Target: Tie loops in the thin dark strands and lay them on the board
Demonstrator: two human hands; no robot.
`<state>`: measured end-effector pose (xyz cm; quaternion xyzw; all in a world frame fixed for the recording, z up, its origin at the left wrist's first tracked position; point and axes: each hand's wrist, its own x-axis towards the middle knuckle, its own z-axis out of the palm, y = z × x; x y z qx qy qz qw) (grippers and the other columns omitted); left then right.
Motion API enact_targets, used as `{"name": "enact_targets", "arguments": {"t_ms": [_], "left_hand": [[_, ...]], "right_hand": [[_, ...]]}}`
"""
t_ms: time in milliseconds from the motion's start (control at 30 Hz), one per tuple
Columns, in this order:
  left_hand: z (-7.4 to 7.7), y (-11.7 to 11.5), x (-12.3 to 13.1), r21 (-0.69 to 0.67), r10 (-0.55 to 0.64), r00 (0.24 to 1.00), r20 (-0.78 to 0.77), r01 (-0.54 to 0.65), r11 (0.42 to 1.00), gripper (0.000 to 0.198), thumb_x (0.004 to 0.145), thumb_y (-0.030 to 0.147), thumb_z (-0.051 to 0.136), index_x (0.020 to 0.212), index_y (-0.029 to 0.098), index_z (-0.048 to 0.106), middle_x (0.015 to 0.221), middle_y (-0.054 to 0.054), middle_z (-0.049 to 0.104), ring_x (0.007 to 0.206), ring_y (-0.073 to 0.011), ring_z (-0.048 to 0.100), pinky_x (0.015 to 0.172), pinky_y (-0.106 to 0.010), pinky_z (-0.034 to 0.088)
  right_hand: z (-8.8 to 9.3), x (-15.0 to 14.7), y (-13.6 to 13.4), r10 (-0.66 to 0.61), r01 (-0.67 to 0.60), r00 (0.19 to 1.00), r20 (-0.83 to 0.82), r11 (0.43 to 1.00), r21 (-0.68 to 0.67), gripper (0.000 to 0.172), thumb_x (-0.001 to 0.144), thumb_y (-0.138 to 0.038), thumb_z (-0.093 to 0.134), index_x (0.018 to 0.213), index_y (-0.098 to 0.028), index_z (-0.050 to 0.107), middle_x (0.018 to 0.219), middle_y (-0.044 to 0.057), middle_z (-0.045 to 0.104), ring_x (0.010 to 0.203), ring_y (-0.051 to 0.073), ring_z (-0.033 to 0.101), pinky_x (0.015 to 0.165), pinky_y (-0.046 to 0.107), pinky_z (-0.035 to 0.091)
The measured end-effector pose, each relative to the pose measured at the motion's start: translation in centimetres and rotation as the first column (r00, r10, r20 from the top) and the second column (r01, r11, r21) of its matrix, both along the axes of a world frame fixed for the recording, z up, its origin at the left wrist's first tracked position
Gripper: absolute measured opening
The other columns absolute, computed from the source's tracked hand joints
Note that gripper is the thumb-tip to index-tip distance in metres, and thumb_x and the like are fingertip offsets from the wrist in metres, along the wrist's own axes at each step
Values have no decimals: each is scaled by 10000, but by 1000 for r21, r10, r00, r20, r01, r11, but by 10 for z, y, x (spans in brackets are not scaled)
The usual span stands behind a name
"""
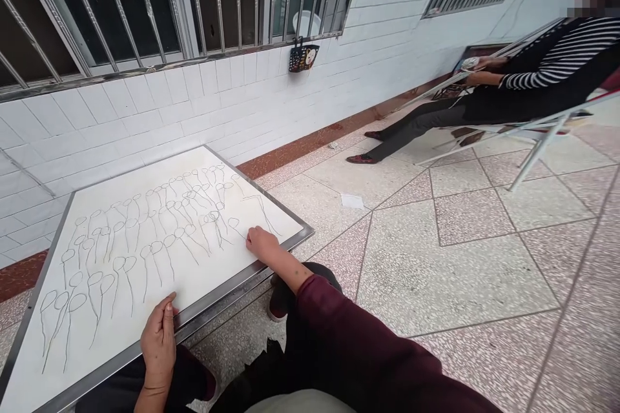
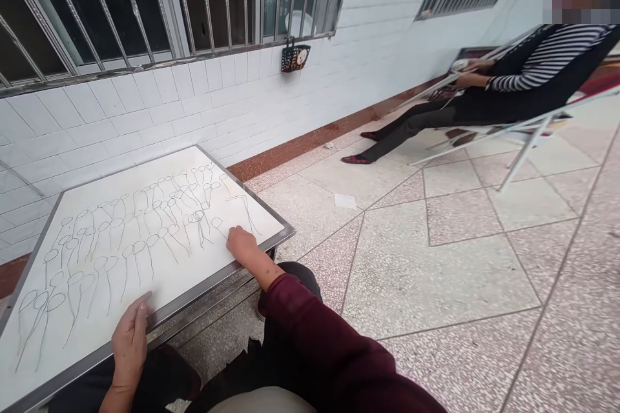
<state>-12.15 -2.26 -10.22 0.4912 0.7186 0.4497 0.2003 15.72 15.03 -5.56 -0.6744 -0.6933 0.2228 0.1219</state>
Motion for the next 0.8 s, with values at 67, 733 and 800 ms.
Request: {"name": "enact_targets", "arguments": {"t_ms": [67, 733, 800], "left_hand": [[5, -3, 4, -3, 3, 996, 87, -3, 1000, 541, 840, 609, 478, 1121, 195, 682, 895, -73, 701, 881, -262, 646, 784, -383, 517], [100, 49, 117, 165, -176, 208, 962, 70, 984, 397, 785, 92, 706, 1161, 184, 620, 1184, -100, 655, 831, -98, 652, 666, -167, 533], [99, 48, 118, 157, -160, 187, 969, 32, 987, 382, 777, 88, 714, 1135, 184, 623, 1168, -96, 659, 766, -94, 644, 620, -176, 531]], "right_hand": [[4, 1, -6, 4, -3, 997, -80, 1000, 4, 54, 859, -137, 557, 890, -133, 601, 992, 122, 599, 888, 212, 598, 711, 277, 408], [20, -29, -113, -406, -640, -217, -888, 746, -185, 263, 765, -255, 778, 834, -138, 552, 765, -21, 487, 494, 7, 244, 388, 102, 126], [19, -32, -116, -423, -644, -237, -875, 743, -185, 255, 772, -250, 776, 888, -135, 580, 762, -28, 468, 497, 5, 246, 387, 99, 129]]}}
